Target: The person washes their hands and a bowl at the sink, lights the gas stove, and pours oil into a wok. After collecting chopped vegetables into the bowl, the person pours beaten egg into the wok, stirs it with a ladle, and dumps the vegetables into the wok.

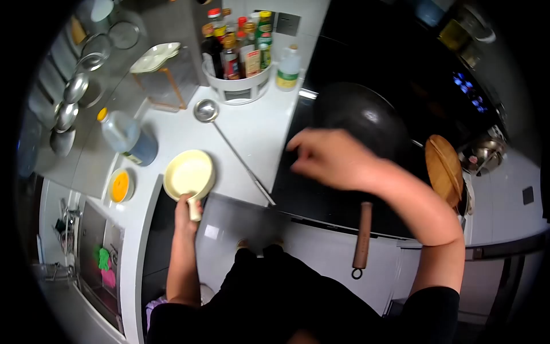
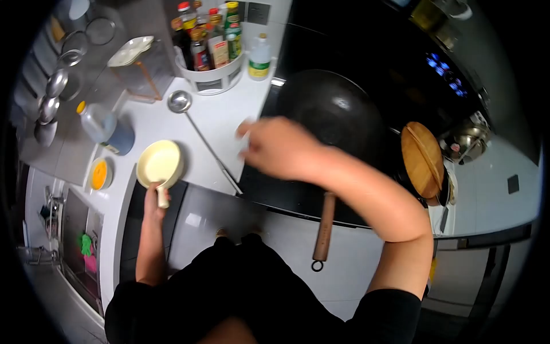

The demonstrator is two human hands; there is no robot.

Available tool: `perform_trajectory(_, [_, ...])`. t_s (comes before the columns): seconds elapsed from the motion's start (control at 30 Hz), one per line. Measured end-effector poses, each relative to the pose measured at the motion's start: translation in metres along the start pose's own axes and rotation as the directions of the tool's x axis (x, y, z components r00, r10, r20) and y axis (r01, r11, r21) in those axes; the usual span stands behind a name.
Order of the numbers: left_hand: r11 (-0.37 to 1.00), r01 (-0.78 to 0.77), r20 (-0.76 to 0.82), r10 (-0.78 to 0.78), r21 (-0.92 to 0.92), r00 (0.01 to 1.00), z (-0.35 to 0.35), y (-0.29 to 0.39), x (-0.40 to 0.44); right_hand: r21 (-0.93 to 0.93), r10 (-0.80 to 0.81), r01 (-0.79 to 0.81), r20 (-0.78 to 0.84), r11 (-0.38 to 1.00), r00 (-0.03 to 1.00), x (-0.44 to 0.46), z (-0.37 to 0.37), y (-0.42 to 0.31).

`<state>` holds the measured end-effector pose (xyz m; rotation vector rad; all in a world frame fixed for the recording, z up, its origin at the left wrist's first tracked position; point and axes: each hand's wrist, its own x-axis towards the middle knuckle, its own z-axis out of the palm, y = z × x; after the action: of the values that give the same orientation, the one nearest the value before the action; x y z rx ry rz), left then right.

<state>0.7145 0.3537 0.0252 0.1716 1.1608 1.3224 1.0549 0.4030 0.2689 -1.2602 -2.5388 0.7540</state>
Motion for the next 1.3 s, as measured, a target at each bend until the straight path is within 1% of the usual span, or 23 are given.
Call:
perform_trajectory(0.03, [1.000,-0.012,-0.016,0.012,-0.018,1.000,0.002,-0.001,0.003,-0.040,-0.033,0.037,0.108,0.999,0.994,0.021,0.037,-0.001])
perform_trajectory(0.07, [0.999,-0.012,-0.024,0.011,-0.038,1.000,0.004,-0.002,0.001,-0.089,0.066,-0.042,0.282,0.995,0.957,0.044,0.074,0.000])
perform_trajectory(0.13, [0.999,-0.009,-0.055,0.006,-0.045,0.998,0.012,0.003,-0.004,-0.268,0.240,-0.135,0.408,0.954,0.881,0.081,0.146,0.021])
perform_trajectory(0.3, [1.000,0.008,-0.057,-0.009,-0.027,0.998,-0.012,0.012,-0.014,-0.395,0.533,-0.393,0.360,0.831,0.766,0.112,0.263,0.098])
perform_trajectory(0.37, [1.000,0.030,-0.080,-0.031,-0.007,0.996,-0.023,0.017,-0.017,-0.409,0.562,-0.419,0.346,0.811,0.751,0.108,0.277,0.099])
perform_trajectory(0.43, [0.999,0.029,-0.095,-0.026,0.032,0.995,-0.037,0.022,-0.013,-0.271,0.549,-0.483,0.298,0.833,0.781,0.103,0.260,0.077])
perform_trajectory(0.47, [0.986,-0.058,-0.125,0.078,0.159,0.989,-0.039,0.022,-0.013,0.101,0.571,-0.636,0.350,0.765,0.743,0.105,0.258,0.077])
perform_trajectory(0.5, [0.947,-0.143,-0.137,0.188,0.288,0.973,-0.038,0.027,-0.016,0.113,0.584,-0.650,0.345,0.751,0.735,0.101,0.252,0.072])
perform_trajectory(0.53, [0.878,-0.245,-0.090,0.307,0.411,0.947,-0.038,0.034,-0.018,0.471,0.514,-0.654,0.405,0.592,0.756,0.097,0.240,0.062])
perform_trajectory(0.57, [0.813,-0.357,-0.070,0.434,0.461,0.898,-0.051,0.035,-0.006,0.749,0.433,-0.576,0.423,0.328,0.796,0.092,0.224,0.053])
perform_trajectory(0.6, [0.680,-0.571,0.018,0.636,0.460,0.771,-0.054,0.039,0.001,0.759,0.446,-0.573,0.417,0.309,0.792,0.082,0.192,0.032])
perform_trajectory(0.63, [0.467,-0.621,0.049,0.774,0.629,0.631,-0.041,0.053,-0.012,0.767,0.458,-0.571,0.412,0.291,0.787,0.069,0.157,0.013])
perform_trajectory(0.67, [0.369,-0.522,0.053,0.777,0.769,0.627,-0.044,0.068,-0.010,0.694,0.503,-0.593,0.372,0.408,0.781,0.052,0.135,0.009])
perform_trajectory(0.7, [-0.188,-0.498,0.365,0.886,0.846,0.286,-0.070,0.078,0.015,0.656,0.482,-0.572,0.341,0.493,0.807,0.027,0.110,0.009])
perform_trajectory(0.73, [-0.254,-0.406,0.386,0.877,0.878,0.287,-0.069,0.089,0.015,0.461,0.446,-0.436,0.095,0.773,0.890,0.000,0.088,0.003])
perform_trajectory(0.77, [-0.312,-0.305,0.399,0.871,0.900,0.287,-0.065,0.102,0.011,0.304,0.462,-0.442,0.005,0.844,0.887,-0.028,0.059,-0.010])
perform_trajectory(0.87, [-0.458,-0.334,0.548,0.794,0.824,0.263,-0.046,0.129,0.005,0.335,0.601,-0.516,-0.244,0.789,0.761,-0.108,0.014,-0.042])
perform_trajectory(0.9, [-0.456,-0.336,0.547,0.794,0.824,0.265,-0.045,0.129,0.006,0.388,0.582,-0.448,-0.380,0.806,0.719,-0.127,0.009,-0.051])
perform_trajectory(0.93, [-0.403,-0.311,0.497,0.797,0.861,0.344,-0.043,0.129,0.008,0.233,0.512,-0.461,-0.509,0.856,0.692,-0.146,0.007,-0.050])
perform_trajectory(0.97, [-0.354,-0.283,0.447,0.791,0.891,0.418,-0.040,0.129,0.010,0.183,0.616,-0.624,-0.512,0.759,0.599,-0.160,0.000,-0.055])
perform_trajectory(1.03, [-0.342,-0.288,0.441,0.779,0.894,0.445,-0.040,0.122,0.017,-0.085,0.625,-0.812,-0.594,0.577,0.507,-0.181,-0.001,-0.050])
perform_trajectory(1.1, [-0.415,-0.339,0.525,0.768,0.844,0.367,-0.037,0.114,0.023,-0.125,0.658,-0.837,-0.561,0.533,0.502,-0.201,0.003,-0.033])
perform_trajectory(1.3, [-0.378,-0.406,0.530,0.760,0.832,0.376,-0.008,0.098,0.024,-0.167,0.704,-0.820,-0.437,0.548,0.560,-0.216,0.025,0.005])
